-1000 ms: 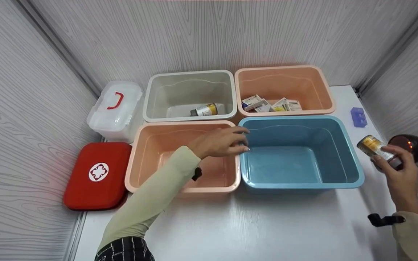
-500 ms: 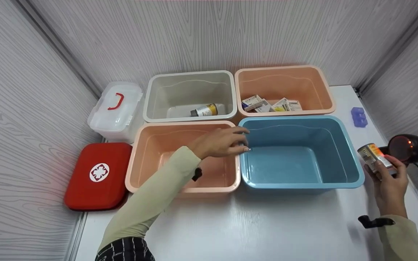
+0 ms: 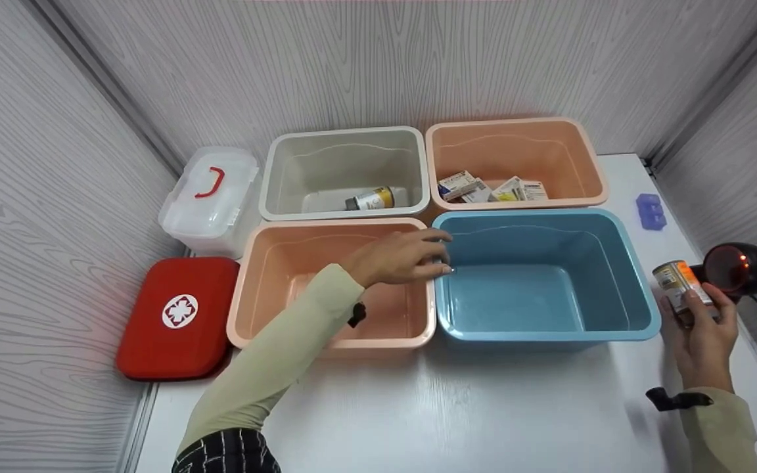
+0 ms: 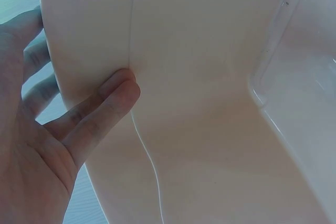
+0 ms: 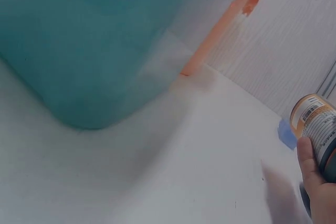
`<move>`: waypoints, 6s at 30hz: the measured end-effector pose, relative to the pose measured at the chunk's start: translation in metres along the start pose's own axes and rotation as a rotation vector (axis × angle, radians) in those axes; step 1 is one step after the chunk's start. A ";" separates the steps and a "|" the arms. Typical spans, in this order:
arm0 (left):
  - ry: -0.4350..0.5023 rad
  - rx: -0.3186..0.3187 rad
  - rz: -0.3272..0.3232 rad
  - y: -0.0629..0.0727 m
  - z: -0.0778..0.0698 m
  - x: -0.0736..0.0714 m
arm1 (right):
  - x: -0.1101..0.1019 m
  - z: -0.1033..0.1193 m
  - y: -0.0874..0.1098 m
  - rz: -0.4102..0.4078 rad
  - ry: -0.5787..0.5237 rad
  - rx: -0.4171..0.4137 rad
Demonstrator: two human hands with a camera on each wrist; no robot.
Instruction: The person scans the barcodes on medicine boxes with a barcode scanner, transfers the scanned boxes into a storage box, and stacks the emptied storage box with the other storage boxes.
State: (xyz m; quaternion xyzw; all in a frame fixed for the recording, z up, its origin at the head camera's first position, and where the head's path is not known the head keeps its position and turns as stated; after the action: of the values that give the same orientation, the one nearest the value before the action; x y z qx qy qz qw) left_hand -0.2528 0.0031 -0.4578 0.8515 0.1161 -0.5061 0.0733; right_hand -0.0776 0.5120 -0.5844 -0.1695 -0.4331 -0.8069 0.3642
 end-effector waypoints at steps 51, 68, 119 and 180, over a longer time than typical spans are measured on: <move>0.023 0.002 -0.006 0.000 0.000 0.000 | 0.012 0.004 0.000 0.167 -0.281 0.109; 0.018 -0.002 0.003 0.004 0.001 -0.002 | 0.142 0.067 0.027 0.280 0.497 -0.165; -0.030 0.017 0.038 0.000 -0.010 0.003 | 0.409 -0.182 0.010 0.793 1.002 -0.019; 0.029 -0.087 -0.025 0.007 -0.008 0.003 | 0.117 0.031 0.051 0.346 1.771 -0.444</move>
State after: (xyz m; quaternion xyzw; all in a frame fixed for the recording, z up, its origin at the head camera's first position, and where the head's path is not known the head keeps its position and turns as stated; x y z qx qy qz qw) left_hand -0.2424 -0.0013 -0.4563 0.8531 0.1498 -0.4892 0.1023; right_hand -0.1205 0.4677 -0.4688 0.3801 0.1984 -0.6409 0.6367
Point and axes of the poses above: each hand's wrist, its own y-axis away from the middle knuckle, its own x-axis out of the palm, z = x × y, the point moved 2 cm from there along -y, towards the middle knuckle, and after that the axes turned 14 degrees about x, right-handed, at the moved point
